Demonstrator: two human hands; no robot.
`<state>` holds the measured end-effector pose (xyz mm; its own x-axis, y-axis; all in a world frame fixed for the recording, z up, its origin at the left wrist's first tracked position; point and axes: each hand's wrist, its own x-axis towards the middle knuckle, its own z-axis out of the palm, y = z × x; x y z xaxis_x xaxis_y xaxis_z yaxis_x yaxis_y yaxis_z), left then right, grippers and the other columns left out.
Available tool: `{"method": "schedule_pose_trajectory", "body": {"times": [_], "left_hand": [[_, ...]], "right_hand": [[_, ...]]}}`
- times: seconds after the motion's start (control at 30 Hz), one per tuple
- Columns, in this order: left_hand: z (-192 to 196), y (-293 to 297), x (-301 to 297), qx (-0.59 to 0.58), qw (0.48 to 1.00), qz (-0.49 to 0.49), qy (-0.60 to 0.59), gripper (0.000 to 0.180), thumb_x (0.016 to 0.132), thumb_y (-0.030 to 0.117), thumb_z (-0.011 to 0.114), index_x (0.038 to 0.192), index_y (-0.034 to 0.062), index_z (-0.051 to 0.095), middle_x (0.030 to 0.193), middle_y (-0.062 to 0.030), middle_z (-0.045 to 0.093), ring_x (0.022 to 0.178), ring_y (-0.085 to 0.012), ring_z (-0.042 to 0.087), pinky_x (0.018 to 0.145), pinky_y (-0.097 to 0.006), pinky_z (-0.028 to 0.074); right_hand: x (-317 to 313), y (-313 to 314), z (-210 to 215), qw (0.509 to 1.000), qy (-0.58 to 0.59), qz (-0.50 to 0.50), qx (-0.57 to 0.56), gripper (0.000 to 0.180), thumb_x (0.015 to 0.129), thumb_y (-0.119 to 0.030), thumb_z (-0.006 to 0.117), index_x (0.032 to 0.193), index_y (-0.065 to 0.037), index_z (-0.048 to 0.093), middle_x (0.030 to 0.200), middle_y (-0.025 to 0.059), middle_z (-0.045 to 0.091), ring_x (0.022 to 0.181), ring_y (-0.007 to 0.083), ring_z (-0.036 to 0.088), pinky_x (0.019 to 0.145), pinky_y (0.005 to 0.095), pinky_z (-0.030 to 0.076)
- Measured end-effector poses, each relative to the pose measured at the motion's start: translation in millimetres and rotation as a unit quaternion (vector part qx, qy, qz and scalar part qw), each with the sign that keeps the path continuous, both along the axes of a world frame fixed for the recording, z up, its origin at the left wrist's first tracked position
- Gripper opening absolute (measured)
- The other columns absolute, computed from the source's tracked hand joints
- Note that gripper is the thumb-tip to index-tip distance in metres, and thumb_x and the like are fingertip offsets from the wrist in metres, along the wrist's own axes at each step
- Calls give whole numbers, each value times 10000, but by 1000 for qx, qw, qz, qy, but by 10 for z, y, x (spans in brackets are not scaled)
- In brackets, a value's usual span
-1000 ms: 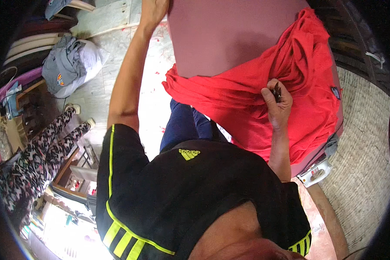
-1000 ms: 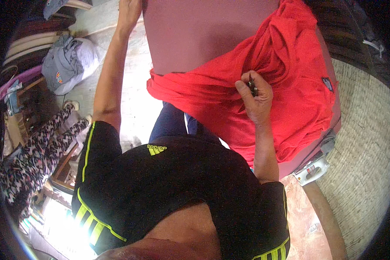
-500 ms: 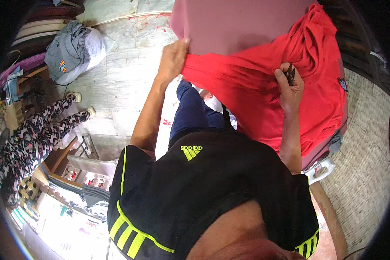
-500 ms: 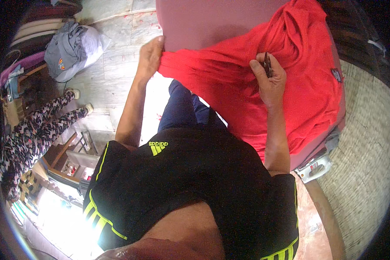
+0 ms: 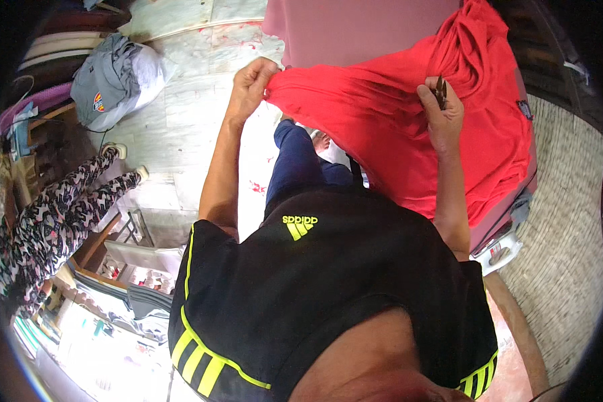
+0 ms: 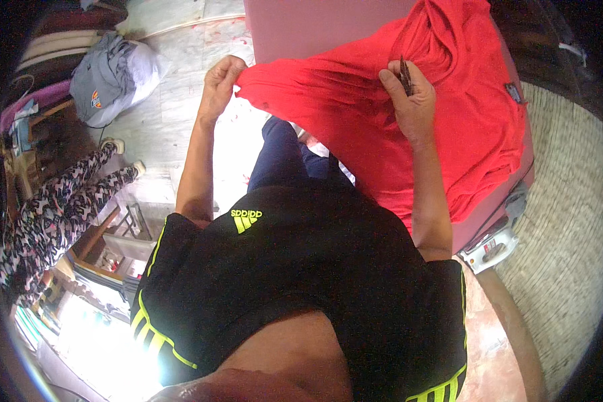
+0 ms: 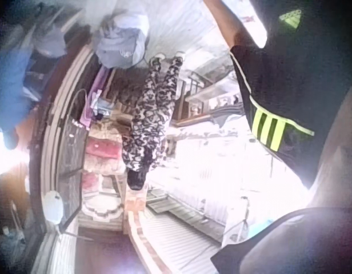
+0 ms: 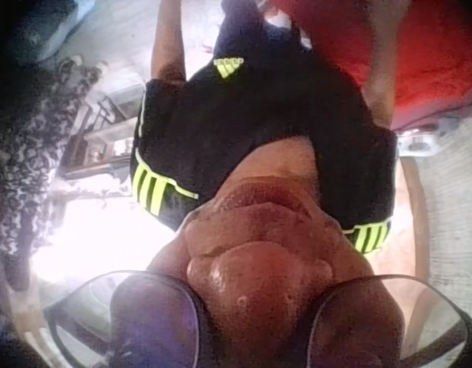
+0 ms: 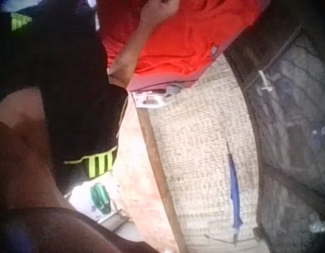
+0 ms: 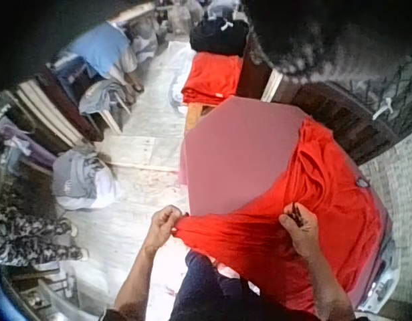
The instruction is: The person uses a small blade to trim loose threads and fabric tags from a red t-shirt laid out on a pink ironing board. They repeatedly adjust the garment and use the blade to cut away excess material from the seams and collar area.
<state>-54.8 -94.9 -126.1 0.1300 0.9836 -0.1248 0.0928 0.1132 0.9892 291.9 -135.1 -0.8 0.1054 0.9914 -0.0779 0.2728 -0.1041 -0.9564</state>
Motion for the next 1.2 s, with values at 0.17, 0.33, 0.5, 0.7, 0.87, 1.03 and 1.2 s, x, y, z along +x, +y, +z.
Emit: {"method": "schedule_pose_trajectory", "body": {"times": [0.17,0.33,0.5,0.7,0.87,1.03,1.2], "left_hand": [[-380,184,-513,48,990,135,11,159,1008,151,548,1062,23,624,919,-49,640,837,-125,578,750,-237,468],[176,184,-106,-9,982,-190,-13,216,935,140,645,1119,27,648,1011,-34,643,930,-133,592,827,-268,481],[50,134,-381,6,999,-28,-41,189,955,159,611,937,-3,707,845,7,653,725,-60,516,676,-242,445],[597,193,7,138,989,53,18,188,952,184,635,1015,16,690,970,-55,693,884,-149,623,797,-269,473],[1090,110,741,206,966,-125,92,191,844,128,750,988,17,694,902,-95,684,806,-187,627,706,-314,483],[1309,219,883,255,955,-122,94,122,878,107,704,952,11,710,872,-104,674,762,-196,615,688,-299,484],[1784,428,1395,372,869,-323,46,276,825,106,731,1083,30,671,1013,-96,664,946,-242,623,777,-316,502]], "right_hand": [[-50,45,-41,999,12,5,43,37,944,-99,657,957,-90,624,766,-120,459,643,-16,376,566,167,282],[73,19,18,1000,20,19,-1,98,922,-82,690,993,-36,640,844,-87,544,744,11,476,666,182,393],[72,4,18,1000,-9,21,-5,228,907,-87,712,1107,-12,630,997,-43,617,885,41,562,794,210,466],[62,31,-27,998,-29,48,27,329,895,-89,727,1195,3,628,1083,-2,661,970,63,603,864,238,503],[66,34,-34,998,34,45,21,320,908,-97,711,1196,17,629,1075,9,662,968,75,608,877,238,506],[39,-46,31,999,29,28,32,311,912,-90,701,1185,39,623,1083,18,663,995,82,613,903,238,498],[-49,-54,-128,987,101,37,116,305,922,-108,688,1182,39,624,1075,28,670,997,87,615,900,247,498]]}}
